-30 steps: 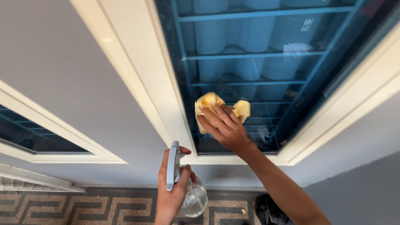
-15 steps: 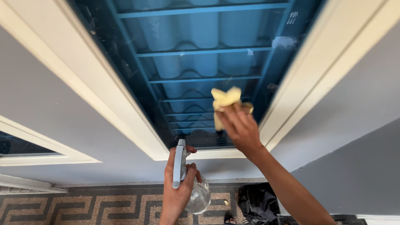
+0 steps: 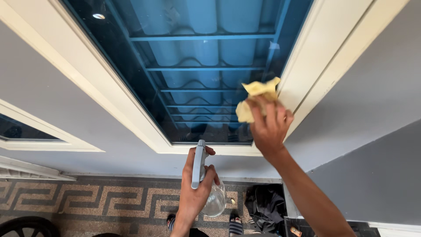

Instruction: The person cleans a window by wiping the glass pane with a cloth while holding a spray bottle.

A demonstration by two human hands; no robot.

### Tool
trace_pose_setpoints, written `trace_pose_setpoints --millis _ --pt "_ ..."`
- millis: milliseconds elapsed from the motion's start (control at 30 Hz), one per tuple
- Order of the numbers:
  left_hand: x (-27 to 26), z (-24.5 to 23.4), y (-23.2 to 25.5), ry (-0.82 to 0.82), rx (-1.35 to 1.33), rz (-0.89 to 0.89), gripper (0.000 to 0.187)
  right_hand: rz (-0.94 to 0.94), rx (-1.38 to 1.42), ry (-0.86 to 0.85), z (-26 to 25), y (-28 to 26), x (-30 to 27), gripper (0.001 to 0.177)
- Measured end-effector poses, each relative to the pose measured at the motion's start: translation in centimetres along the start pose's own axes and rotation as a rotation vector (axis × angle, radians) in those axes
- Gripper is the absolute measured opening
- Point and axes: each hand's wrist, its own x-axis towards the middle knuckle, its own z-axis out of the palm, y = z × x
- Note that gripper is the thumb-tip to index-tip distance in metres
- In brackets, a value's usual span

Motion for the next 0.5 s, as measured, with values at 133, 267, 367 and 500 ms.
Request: trace_pose_setpoints --millis 133,267,367,500 --pt "0.2 0.5 -1.7 -0.029 0.016 -0.031 0.031 0.029 -0.039 0.129 1.2 0.4 -0.4 0.05" --pt "0.4 1.0 -4.3 -0.018 0.043 -0.045 0.033 0.061 0.083 -0.005 4.3 0.2 -5.7 0.058" --pt "0.1 1.4 -7.2 -0.042 0.025 -0.108 0.033 0.079 0.035 -0.086 6.6 -0.7 -10.0 0.057" --pt "-0.4 1.3 -10.8 -0.057 0.025 -0.164 0.035 0.194 0.173 -0.224 8.4 -1.7 -12.9 0.06"
